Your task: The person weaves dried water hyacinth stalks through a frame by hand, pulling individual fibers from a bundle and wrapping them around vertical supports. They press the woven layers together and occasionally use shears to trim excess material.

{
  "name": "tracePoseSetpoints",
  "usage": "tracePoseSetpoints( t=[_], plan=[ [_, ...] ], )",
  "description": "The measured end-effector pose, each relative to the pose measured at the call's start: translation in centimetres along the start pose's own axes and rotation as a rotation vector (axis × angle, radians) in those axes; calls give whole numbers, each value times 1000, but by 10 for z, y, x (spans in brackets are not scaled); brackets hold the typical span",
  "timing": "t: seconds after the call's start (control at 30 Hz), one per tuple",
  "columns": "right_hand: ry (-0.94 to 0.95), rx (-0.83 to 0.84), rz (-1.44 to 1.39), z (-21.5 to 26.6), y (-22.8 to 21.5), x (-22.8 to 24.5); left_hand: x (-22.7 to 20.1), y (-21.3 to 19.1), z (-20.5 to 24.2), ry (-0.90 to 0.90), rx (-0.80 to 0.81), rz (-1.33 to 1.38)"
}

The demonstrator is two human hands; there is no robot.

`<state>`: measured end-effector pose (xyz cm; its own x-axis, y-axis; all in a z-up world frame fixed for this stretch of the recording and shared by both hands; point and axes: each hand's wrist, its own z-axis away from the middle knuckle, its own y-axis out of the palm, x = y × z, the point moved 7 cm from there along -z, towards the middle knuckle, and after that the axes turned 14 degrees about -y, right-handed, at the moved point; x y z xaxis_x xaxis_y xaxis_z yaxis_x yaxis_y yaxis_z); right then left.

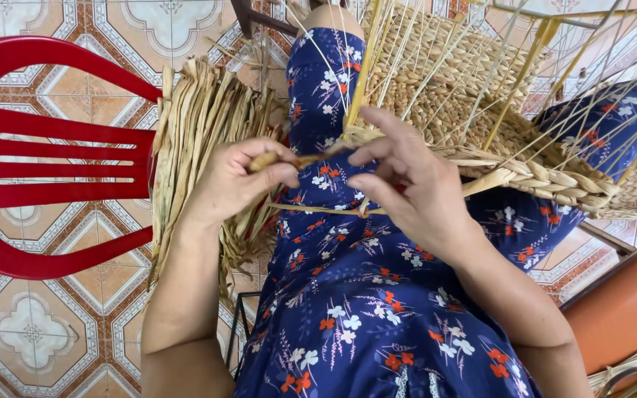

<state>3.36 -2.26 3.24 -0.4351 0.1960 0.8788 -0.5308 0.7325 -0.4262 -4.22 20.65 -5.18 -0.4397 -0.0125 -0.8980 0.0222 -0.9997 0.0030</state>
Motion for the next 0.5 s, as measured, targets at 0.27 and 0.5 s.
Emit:
tracePoseSetpoints(
  t=[0.27, 0.5],
  plan=[
    [-3, -185, -380, 17, -14, -31, -86, 43, 19, 251, 66, -65],
    [14, -253, -280, 24, -26, -31, -79, 83, 4, 260, -116, -215]
  ],
)
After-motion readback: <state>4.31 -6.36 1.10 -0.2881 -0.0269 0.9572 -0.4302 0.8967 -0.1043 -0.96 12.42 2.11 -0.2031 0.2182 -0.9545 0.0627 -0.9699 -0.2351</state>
